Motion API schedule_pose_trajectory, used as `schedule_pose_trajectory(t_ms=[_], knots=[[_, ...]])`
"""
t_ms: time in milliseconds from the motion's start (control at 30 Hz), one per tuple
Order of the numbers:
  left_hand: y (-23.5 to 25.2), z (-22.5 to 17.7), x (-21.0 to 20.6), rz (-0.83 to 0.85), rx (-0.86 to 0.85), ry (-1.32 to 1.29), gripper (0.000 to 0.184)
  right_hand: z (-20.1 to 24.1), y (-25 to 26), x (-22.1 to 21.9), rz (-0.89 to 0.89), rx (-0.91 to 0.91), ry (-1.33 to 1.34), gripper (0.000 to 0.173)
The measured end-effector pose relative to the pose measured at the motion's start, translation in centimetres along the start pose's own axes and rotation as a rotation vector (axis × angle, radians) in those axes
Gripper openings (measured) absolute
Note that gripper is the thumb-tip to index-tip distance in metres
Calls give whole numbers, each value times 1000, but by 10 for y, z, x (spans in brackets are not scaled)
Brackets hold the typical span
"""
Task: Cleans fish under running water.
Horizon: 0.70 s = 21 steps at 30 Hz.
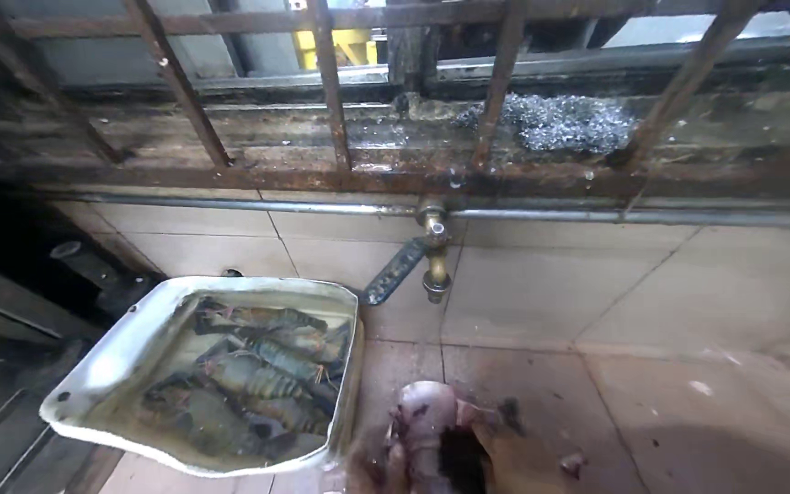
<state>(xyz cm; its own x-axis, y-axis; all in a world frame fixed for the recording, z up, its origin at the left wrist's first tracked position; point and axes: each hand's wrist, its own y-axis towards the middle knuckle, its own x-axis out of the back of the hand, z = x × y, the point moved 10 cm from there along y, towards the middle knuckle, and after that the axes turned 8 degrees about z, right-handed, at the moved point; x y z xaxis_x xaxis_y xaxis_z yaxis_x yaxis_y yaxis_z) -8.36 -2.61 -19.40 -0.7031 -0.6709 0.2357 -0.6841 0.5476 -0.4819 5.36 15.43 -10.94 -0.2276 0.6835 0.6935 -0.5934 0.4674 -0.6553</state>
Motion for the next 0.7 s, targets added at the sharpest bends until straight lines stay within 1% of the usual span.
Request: schedule_pose_trajectory(t_ms=[33, 67, 100, 133, 200, 267, 300, 333, 367, 433, 467, 500, 533, 567, 600, 667, 700], knots=[[7, -8, 4, 27, 16, 117, 59, -12, 2, -16, -3, -9, 9, 59], [16, -14, 2, 82, 66, 216, 55, -22, 7, -28, -16, -19, 31, 60], [23, -17, -3, 114, 105, 242, 51, -27, 12, -38, -18, -27, 62, 58], [25, -18, -7, 98, 117, 181, 48, -29, 13, -45, -7, -29, 102, 57], [21, -10, -10, -12, 102, -58, 46, -28, 9, -40, -7, -29, 148, 58], [12, 3, -15, -84, 60, -372, 41, -24, -4, -21, -38, -16, 171, 62], [10, 3, -17, -109, 27, -494, 38, -20, -10, -10, -55, 15, 186, 59], [8, 0, -18, -129, -8, -552, 36, -14, -15, 0, -65, 45, 208, 56], [5, -7, -16, -154, -47, -539, 36, -6, -21, 12, -91, 79, 237, 52], [-1, -29, -9, -231, -175, -402, 34, 21, -24, 39, -201, 153, 260, 40], [-6, -42, -6, -268, -248, -312, 33, 36, -18, 47, -203, 175, 238, 35], [-10, -54, -6, -299, -308, -229, 31, 49, -7, 52, -157, 182, 181, 32], [-13, -62, -5, -319, -337, -169, 30, 59, 6, 55, -102, 161, 73, 31], [-14, -65, -5, -319, -341, -120, 29, 62, 18, 59, -69, 122, -30, 35], [-13, -65, -6, -310, -343, -64, 30, 60, 27, 67, -73, 80, -84, 41], [-10, -69, -8, -298, -374, -5, 30, 50, 28, 85, -94, 29, -55, 43], [-10, -70, -9, -296, -388, 2, 30, 46, 22, 86, -74, 45, 11, 40]])
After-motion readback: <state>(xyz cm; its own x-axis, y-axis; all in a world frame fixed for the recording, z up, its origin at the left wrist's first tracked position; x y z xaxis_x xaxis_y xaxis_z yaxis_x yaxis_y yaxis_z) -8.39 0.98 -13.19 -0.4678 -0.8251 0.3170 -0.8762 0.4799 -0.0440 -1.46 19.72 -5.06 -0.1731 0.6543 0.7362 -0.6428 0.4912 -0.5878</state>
